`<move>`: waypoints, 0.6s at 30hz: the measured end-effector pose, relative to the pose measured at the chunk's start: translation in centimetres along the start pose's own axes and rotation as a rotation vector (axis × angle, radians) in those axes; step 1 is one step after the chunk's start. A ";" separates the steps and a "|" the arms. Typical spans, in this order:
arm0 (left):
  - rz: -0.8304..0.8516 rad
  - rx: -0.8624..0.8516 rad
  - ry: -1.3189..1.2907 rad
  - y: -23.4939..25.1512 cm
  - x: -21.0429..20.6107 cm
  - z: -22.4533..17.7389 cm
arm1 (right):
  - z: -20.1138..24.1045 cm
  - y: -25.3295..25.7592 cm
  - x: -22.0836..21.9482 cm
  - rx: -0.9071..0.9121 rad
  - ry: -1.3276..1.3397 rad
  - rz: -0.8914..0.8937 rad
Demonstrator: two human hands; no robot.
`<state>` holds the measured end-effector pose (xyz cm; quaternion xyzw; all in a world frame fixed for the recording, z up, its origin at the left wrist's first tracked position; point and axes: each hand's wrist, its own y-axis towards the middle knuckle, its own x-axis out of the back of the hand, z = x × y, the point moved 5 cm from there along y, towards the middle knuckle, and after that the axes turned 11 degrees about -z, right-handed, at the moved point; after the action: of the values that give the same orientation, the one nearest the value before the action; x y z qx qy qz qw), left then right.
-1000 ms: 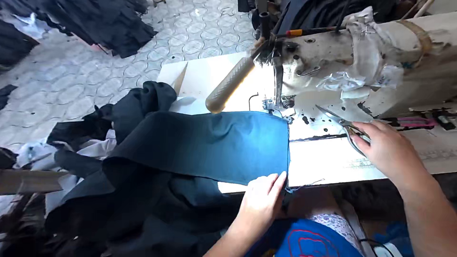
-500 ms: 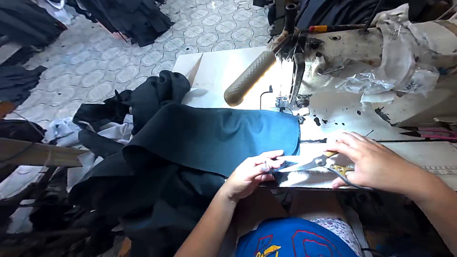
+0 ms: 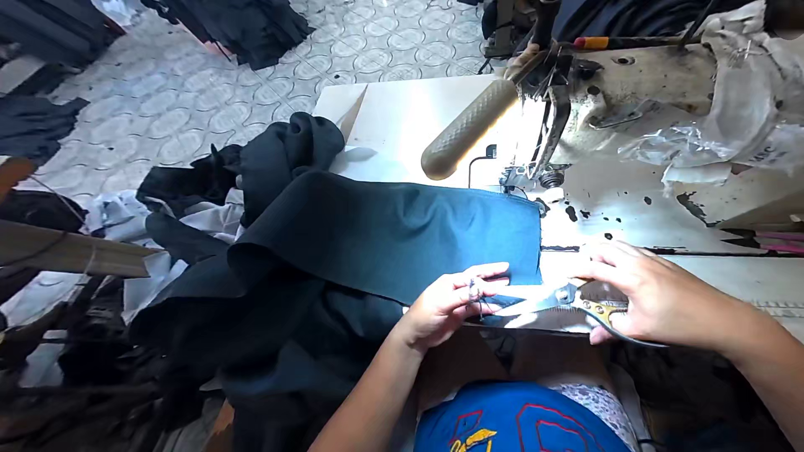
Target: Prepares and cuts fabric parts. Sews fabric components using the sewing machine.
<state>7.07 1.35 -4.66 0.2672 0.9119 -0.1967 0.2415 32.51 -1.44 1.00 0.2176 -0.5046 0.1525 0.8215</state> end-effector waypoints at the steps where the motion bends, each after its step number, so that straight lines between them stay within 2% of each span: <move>1: -0.006 0.002 0.011 0.1 -0.1 0.0 | 0.6 0.2 -0.3 -0.013 0.058 0.049; 4: -0.022 -0.021 0.024 0.1 -0.2 0.3 | 2.7 1.0 -1.4 -0.139 0.242 0.379; 5: -0.028 -0.061 0.029 -0.2 -0.2 0.1 | 3.0 1.0 -1.7 -0.132 0.252 0.408; 6: -0.044 -0.136 0.072 -1.1 0.0 -0.5 | 2.7 0.8 -1.8 -0.119 0.250 0.371; 9: -0.075 -0.535 0.361 -7.0 2.9 -5.9 | -0.7 -0.8 0.2 -0.147 0.171 0.033; 10: -0.162 -0.677 0.458 -9.9 5.3 -8.4 | -2.5 -1.8 1.1 -0.204 0.128 -0.043; 11: -0.328 -0.802 0.555 -12.7 8.2 -10.6 | -4.5 -3.0 1.9 -0.265 0.066 -0.117; 13: -0.822 -0.959 0.785 -17.5 12.8 -13.5 | -7.8 -5.4 3.0 -0.380 -0.038 -0.216; 14: -1.049 -0.983 0.889 -18.9 13.5 -14.0 | -8.9 -6.2 3.3 -0.430 -0.058 -0.244; 16: -1.318 -0.905 1.262 -19.2 12.4 -14.1 | -9.8 -7.3 3.6 -0.497 -0.091 -0.300; 18: -1.325 -0.708 1.678 -17.3 9.7 -13.2 | -10.0 -7.8 3.6 -0.530 -0.145 -0.330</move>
<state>-14.62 -1.87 4.65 -0.3058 0.7523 0.2257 -0.5381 45.43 -2.91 -1.32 0.0853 -0.5419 -0.1352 0.8251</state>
